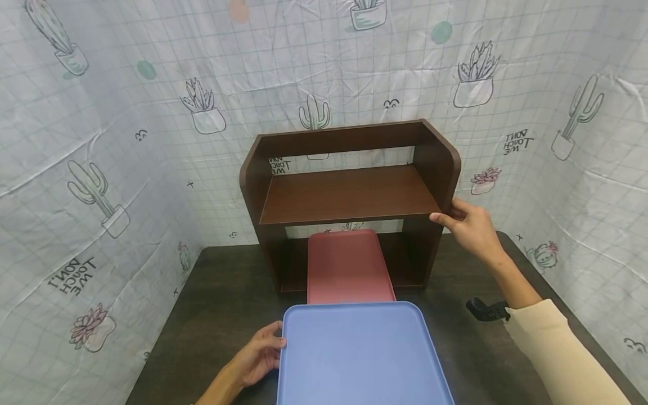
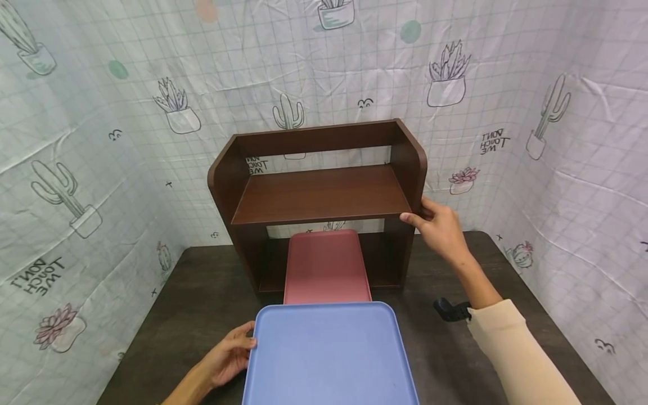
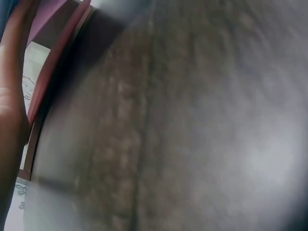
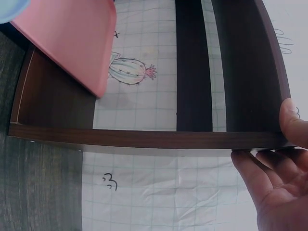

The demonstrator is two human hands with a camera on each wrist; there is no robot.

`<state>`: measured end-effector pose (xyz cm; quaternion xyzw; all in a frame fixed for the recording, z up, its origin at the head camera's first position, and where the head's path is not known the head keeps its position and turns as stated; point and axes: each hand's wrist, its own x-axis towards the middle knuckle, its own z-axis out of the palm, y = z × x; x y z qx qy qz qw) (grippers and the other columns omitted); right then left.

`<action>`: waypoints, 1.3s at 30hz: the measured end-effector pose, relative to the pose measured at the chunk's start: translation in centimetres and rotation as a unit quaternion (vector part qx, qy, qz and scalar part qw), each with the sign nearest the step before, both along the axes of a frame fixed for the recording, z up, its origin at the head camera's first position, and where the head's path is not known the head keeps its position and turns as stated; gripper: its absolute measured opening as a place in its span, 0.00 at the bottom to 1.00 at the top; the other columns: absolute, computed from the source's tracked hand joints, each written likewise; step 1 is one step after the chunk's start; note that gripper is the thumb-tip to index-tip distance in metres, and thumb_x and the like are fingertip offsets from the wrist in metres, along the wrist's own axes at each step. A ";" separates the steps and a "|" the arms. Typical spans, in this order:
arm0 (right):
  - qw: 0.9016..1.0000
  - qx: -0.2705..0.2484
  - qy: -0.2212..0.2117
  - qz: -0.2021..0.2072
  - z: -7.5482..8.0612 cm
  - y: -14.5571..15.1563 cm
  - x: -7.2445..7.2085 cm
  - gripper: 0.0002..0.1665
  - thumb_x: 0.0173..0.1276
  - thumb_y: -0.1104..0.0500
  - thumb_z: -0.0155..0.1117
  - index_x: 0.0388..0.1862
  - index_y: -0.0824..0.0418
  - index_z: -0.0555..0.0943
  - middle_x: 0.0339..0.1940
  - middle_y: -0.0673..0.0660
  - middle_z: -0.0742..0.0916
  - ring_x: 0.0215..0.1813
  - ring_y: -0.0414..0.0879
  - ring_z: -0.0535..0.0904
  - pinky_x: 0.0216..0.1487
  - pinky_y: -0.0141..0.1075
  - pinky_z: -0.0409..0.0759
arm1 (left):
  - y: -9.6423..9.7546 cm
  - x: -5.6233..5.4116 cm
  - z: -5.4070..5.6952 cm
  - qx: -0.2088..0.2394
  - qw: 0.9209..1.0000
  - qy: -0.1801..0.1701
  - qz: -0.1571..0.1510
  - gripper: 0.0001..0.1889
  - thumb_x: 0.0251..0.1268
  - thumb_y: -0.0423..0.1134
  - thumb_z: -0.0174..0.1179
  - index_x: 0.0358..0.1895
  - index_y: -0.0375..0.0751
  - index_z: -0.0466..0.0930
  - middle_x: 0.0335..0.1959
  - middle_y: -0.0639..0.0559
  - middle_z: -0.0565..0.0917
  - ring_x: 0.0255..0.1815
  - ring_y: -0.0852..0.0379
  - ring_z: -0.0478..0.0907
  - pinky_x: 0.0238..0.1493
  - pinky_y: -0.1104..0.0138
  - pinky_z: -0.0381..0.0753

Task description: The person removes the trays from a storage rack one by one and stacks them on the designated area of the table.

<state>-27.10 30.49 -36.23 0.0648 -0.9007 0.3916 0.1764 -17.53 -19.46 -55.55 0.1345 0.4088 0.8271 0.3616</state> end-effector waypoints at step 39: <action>1.000 -0.003 -0.015 -0.002 -0.1 0.1 0.0 0.37 0.76 0.44 0.70 0.76 0.61 0.77 0.65 0.68 0.86 0.64 0.59 0.86 0.41 0.16 0.73 | -1.1 -0.5 1.1 -0.305 0.947 0.060 -0.078 0.06 0.74 0.37 0.62 0.41 0.37 0.79 0.36 0.41 0.91 0.35 0.51 0.92 0.39 0.58 0.93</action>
